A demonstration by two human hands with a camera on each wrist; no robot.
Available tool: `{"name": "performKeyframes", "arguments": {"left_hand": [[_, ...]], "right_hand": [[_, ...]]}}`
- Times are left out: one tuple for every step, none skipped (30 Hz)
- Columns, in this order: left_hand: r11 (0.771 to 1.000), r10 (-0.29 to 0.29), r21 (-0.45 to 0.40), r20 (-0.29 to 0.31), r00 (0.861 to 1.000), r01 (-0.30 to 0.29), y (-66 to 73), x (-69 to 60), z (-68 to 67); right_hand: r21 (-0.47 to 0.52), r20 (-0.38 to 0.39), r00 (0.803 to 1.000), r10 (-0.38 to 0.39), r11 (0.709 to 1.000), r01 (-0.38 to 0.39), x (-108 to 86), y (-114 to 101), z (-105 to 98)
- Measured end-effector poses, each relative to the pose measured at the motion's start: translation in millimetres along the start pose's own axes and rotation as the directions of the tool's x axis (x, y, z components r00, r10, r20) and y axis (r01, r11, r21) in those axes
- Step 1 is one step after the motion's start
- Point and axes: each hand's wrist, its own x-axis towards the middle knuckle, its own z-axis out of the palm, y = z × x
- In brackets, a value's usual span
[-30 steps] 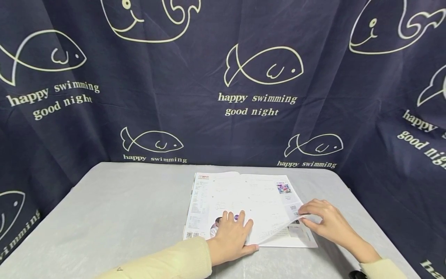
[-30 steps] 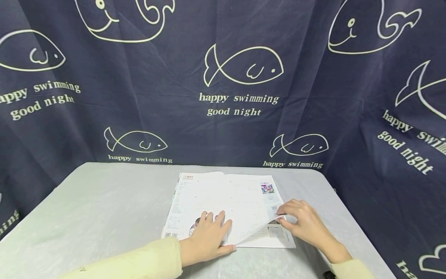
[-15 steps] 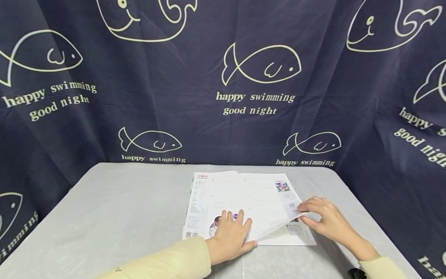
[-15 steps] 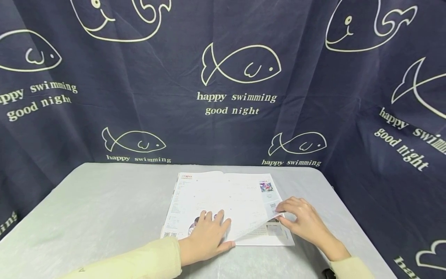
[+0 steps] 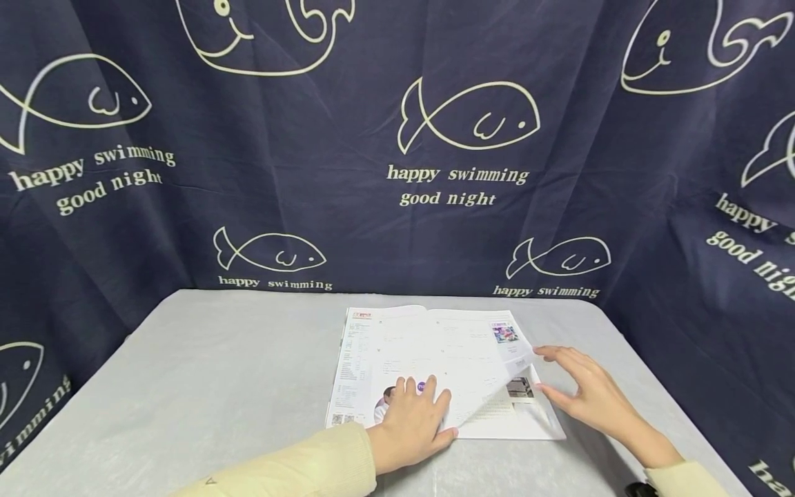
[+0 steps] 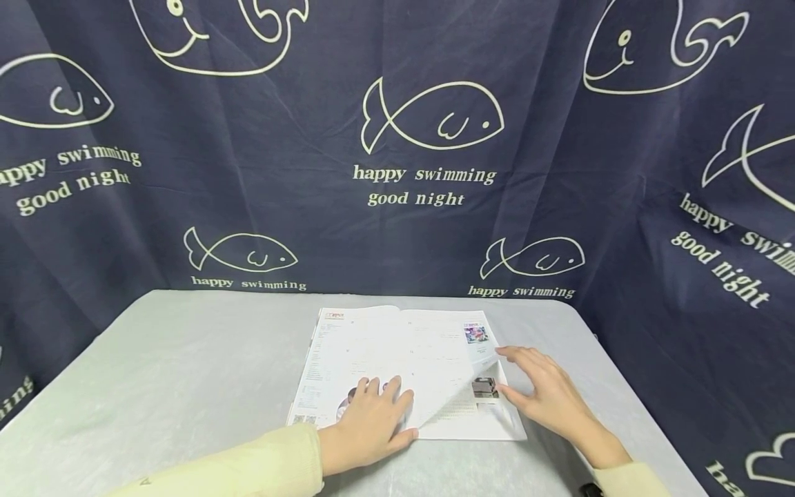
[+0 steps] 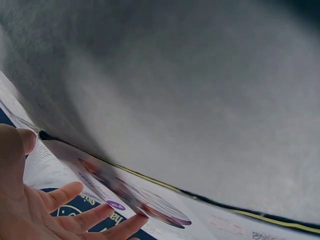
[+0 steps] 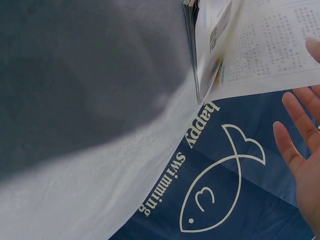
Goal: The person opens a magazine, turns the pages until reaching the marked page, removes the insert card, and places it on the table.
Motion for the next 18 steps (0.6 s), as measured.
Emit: {"name": "performKeyframes", "arguments": {"left_hand": [[1.0,0.001,-0.005,-0.001,1.0,-0.001,0.1,-0.1,-0.3],[1.0,0.003,-0.01,0.0,1.0,-0.003,0.1,-0.3,-0.6],[1.0,0.004,-0.019,0.003,1.0,-0.004,-0.1,-0.4,-0.8],[1.0,0.006,-0.027,0.006,1.0,-0.006,-0.2,-0.6,-1.0],[0.999,0.007,-0.036,0.01,1.0,-0.007,-0.4,-0.8,-1.3],[0.999,0.008,-0.044,0.014,1.0,-0.007,-0.5,-1.0,-1.4],[0.999,0.009,-0.052,0.017,1.0,-0.008,-0.7,-1.0,-1.4],[0.998,0.009,-0.058,0.02,1.0,-0.008,-0.9,-1.0,-1.2],[0.998,0.009,-0.064,0.023,1.0,-0.008,-1.1,-0.9,-1.1],[0.998,0.009,-0.069,0.026,1.0,-0.007,-1.2,-1.0,-1.1],[0.997,0.009,-0.073,0.03,1.0,-0.007,-1.3,-1.0,-1.3],[0.997,0.009,-0.078,0.033,0.999,-0.006,-1.4,-1.0,-1.5],[0.996,0.009,-0.084,0.037,0.999,-0.006,-1.6,-1.0,-1.8],[0.996,0.009,-0.088,0.04,0.999,-0.006,-1.6,-1.1,-2.0],[0.996,0.01,-0.093,0.042,0.999,-0.006,-1.7,-1.3,-2.3],[0.995,0.011,-0.097,0.043,0.999,-0.007,-1.8,-1.4,-2.5],[0.995,0.011,-0.101,0.044,0.999,-0.007,-1.8,-1.5,-2.7],[0.995,0.012,-0.104,0.044,0.999,-0.007,-1.8,-1.5,-2.7]], "right_hand": [[-0.001,-0.002,1.0,0.007,1.0,-0.007,-0.5,0.0,-0.3],[-0.003,-0.002,1.0,0.013,1.0,-0.013,-0.9,-0.1,-0.5],[-0.006,-0.002,1.0,0.019,1.0,-0.019,-1.3,-0.1,-0.6],[-0.009,0.0,1.0,0.024,1.0,-0.024,-1.6,-0.1,-0.6],[-0.01,0.001,1.0,0.029,1.0,-0.029,-1.9,0.0,-0.6],[-0.012,0.002,1.0,0.031,0.999,-0.031,-2.2,0.3,-0.6],[-0.012,0.003,0.999,0.034,0.999,-0.034,-2.6,0.6,-0.5],[-0.013,0.005,0.999,0.037,0.999,-0.037,-3.0,0.8,-0.3],[-0.014,0.005,0.999,0.04,0.999,-0.04,-3.4,1.1,-0.2],[-0.014,0.005,0.999,0.041,0.999,-0.041,-3.7,1.4,0.0],[-0.015,0.004,0.999,0.042,0.999,-0.042,-4.0,1.4,0.1],[-0.014,0.005,0.999,0.041,0.999,-0.041,-4.2,1.4,0.2],[-0.013,0.007,0.999,0.042,0.999,-0.042,-4.5,1.3,0.2],[-0.009,0.01,0.999,0.045,0.999,-0.045,-4.8,1.2,0.3],[-0.006,0.017,0.999,0.048,0.999,-0.048,-5.2,1.0,0.3],[-0.005,0.027,0.998,0.05,0.999,-0.05,-5.7,0.7,0.4],[-0.002,0.041,0.998,0.054,0.999,-0.054,-6.4,0.4,0.6],[0.0,0.058,0.997,0.058,0.998,-0.058,-7.2,0.2,0.8]]}}
